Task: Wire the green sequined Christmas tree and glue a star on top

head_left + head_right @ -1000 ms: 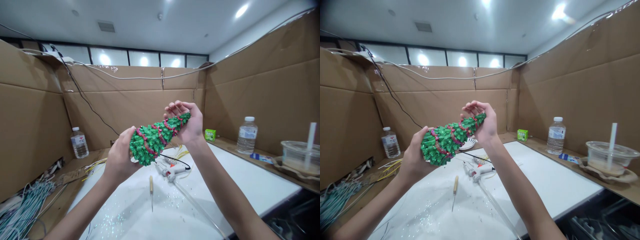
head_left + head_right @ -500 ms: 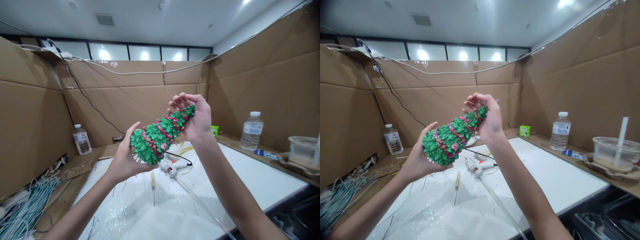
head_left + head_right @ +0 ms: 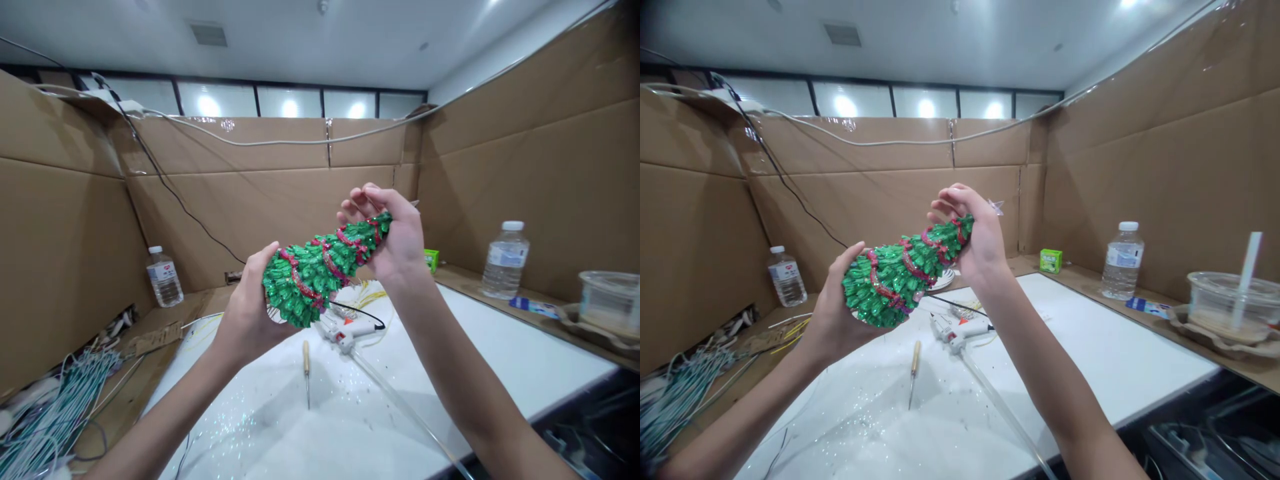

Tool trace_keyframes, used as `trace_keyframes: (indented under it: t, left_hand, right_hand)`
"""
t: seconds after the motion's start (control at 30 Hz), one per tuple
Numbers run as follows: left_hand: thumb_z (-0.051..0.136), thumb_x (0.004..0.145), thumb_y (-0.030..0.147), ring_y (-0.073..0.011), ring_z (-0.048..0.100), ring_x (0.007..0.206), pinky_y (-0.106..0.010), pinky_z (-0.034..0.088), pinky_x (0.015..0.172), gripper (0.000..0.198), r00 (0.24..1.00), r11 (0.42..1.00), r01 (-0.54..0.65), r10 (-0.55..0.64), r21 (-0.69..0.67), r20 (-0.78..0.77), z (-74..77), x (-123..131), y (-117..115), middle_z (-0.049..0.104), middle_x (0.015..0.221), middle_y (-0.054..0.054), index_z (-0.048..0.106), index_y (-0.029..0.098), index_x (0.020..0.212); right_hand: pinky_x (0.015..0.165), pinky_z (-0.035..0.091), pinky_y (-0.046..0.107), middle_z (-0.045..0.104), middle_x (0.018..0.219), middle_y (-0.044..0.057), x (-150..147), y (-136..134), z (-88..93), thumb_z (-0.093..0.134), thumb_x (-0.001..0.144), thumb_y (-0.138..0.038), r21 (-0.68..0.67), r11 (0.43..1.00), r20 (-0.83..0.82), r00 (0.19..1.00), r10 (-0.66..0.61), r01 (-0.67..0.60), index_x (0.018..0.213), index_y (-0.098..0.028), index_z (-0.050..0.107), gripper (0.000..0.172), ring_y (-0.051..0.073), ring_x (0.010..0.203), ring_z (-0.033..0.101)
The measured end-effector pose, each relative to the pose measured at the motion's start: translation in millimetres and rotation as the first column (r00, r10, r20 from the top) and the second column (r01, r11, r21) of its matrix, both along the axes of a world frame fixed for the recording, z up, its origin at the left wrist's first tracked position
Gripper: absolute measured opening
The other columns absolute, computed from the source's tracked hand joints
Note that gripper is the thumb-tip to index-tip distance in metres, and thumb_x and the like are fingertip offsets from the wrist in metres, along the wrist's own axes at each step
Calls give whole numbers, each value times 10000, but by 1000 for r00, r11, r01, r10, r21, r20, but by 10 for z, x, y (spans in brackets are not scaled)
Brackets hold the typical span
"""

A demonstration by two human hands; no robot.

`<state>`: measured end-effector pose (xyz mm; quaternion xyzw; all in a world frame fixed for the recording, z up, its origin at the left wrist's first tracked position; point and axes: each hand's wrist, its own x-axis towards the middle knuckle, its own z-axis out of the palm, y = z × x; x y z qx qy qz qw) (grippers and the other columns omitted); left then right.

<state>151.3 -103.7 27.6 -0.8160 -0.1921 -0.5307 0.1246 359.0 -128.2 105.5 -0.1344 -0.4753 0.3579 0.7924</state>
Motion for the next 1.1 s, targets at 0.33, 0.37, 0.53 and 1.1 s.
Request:
trace_keyframes:
  t: [0.33, 0.37, 0.53, 1.1]
  left_hand:
    - [730, 667, 120, -336, 474, 1228, -526, 461, 979, 974, 993, 904, -104, 115, 414, -3, 4, -66, 102, 424, 1356, -195, 213, 218, 1486]
    - [723, 669, 106, -336, 471, 1230, -530, 459, 978, 985, 992, 895, -112, 123, 431, 1, -3, -72, 112, 419, 1365, -189, 198, 231, 1493]
    - [718, 680, 95, -311, 455, 1254, -514, 454, 987, 1079, 995, 886, -91, 97, 455, 10, -36, -67, 160, 382, 1424, -147, 61, 299, 1512]
    - [810, 620, 265, -382, 462, 1272, -545, 489, 955, 1202, 999, 998, -35, 35, 50, 0, -109, 8, 175, 337, 1439, -242, 3, 222, 1510]
  right_hand:
    - [721, 554, 275, 646, 747, -32, -30, 24, 3, 691, 674, -209, -20, 984, -143, 975, 170, -175, 722, -184, 621, 88, 104, 710, 628]
    - [729, 555, 277, 645, 742, -31, -35, 21, 4, 680, 673, -201, -29, 981, -157, 970, 188, -194, 718, -182, 620, 77, 103, 708, 627]
    - [729, 553, 263, 631, 723, -24, -60, -4, 14, 537, 612, -90, -26, 979, -219, 957, 192, -202, 682, -174, 607, 130, 94, 686, 615]
    - [710, 551, 249, 614, 705, -24, -64, 53, -18, 507, 606, -31, -57, 995, -290, 955, 61, -81, 652, -164, 604, 171, 90, 678, 608]
